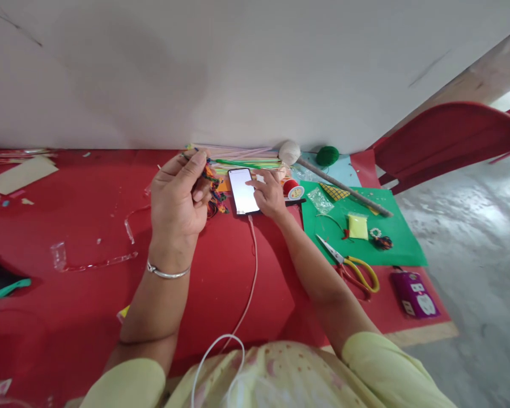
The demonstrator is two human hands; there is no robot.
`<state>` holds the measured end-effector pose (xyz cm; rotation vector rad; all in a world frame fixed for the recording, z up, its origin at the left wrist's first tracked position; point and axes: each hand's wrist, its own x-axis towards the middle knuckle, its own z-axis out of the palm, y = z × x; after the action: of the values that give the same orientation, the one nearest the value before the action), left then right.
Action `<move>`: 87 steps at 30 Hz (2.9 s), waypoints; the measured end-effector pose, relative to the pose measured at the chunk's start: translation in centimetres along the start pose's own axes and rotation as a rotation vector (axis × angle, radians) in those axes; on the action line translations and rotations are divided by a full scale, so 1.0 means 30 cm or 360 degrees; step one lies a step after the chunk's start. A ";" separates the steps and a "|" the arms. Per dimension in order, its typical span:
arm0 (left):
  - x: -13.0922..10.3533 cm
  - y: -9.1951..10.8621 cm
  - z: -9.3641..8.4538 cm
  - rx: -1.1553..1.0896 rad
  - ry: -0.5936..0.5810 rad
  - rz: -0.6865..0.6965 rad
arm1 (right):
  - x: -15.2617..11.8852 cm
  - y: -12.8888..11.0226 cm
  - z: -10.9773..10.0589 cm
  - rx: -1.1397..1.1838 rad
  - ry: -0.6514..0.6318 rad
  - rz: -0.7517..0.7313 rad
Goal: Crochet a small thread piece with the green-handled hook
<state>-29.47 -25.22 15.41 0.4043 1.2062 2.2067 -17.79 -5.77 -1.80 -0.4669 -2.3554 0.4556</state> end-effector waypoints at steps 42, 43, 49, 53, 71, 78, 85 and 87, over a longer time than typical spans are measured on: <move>-0.009 -0.018 0.006 -0.0050 -0.0089 -0.0002 | -0.140 -0.042 -0.031 -0.0032 -0.0021 -0.0055; -0.008 -0.019 0.005 -0.0050 -0.0092 -0.0002 | -0.142 -0.040 -0.033 -0.0019 -0.0010 -0.0055; -0.008 -0.017 -0.004 -0.0041 -0.0151 0.0021 | -0.162 -0.037 -0.057 -0.0005 0.0213 -0.0045; -0.009 -0.011 -0.003 -0.0036 -0.0142 -0.0005 | -0.122 -0.029 -0.048 -0.0070 0.0187 0.0034; 0.016 -0.018 -0.007 -0.0012 -0.0086 -0.0010 | 0.072 0.077 0.062 -0.0275 -0.0095 0.0215; 0.015 -0.013 -0.013 -0.0028 -0.0079 -0.0062 | 0.073 0.075 0.074 -0.0368 -0.0141 0.0234; 0.012 -0.009 -0.005 -0.0029 -0.0081 -0.0012 | 0.046 0.064 0.045 -0.0250 -0.0040 0.0197; 0.010 -0.008 -0.001 -0.0005 -0.0071 -0.0009 | 0.007 0.044 0.020 -0.0188 0.0022 0.0168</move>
<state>-29.64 -24.96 15.18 0.4461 1.1784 2.1834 -18.07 -4.63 -2.69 -0.6503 -2.3609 0.3612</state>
